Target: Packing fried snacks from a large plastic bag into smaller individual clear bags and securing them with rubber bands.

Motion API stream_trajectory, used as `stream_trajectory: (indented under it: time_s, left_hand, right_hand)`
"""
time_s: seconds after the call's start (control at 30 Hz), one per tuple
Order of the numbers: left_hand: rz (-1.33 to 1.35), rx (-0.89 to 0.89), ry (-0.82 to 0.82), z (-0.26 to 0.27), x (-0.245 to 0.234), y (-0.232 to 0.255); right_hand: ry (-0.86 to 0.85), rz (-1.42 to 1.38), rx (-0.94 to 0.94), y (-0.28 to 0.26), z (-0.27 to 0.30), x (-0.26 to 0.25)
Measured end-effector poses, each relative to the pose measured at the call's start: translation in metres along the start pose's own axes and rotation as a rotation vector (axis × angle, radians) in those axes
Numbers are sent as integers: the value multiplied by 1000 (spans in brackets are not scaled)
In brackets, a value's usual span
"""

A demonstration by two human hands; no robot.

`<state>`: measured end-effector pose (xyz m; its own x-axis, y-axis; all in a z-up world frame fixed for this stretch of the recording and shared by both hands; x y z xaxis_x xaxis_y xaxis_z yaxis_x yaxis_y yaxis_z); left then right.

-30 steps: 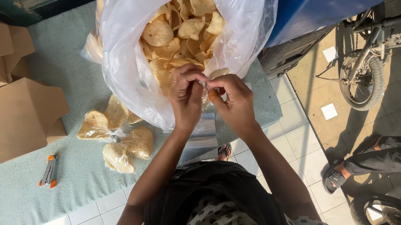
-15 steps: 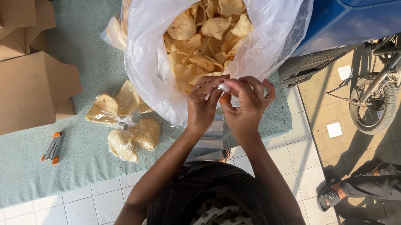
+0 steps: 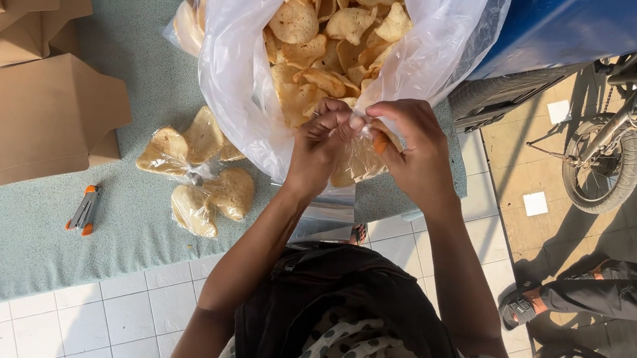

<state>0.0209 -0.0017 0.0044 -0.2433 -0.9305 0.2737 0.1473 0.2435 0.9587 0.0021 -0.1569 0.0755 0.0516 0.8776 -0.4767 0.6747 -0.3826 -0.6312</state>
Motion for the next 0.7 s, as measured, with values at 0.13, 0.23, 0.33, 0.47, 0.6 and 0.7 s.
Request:
stream_trajectory:
  time_s: [0.13,0.23,0.33,0.47,0.6,0.7]
  left_hand:
    - [62,-10,138,-6,-1,-12]
    - [63,-44,128,-4,-1,-12]
    - [84,-43,137,4,0,7]
    - [113,-12,69,15,0,21]
    - [-422,116,181,37,-1,23]
    - [-605,215,124,70,-9,41]
  right_hand:
    - [-46,328,-195,-30,-8,-1]
    - [-10,344,-207,-12,6,10]
    - [0,393,-329,-14,10,19]
    - [28,357,-371,-20,0,27]
    - [105,324,-324,-24,-17,26]
    - [112,287,-283,-34,-17,30]
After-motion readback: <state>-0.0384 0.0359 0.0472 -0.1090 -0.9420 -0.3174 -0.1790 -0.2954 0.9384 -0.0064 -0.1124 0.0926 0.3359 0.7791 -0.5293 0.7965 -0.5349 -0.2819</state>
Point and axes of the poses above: each hand's wrist, its own z-axis away from the middle knuckle, its own x-axis out of the palm, y = z × x, the point moved 4 cm from there along -z, towards the middle knuckle, and after that the axes turned 13 degrees about -x, right-handed, at the moved point
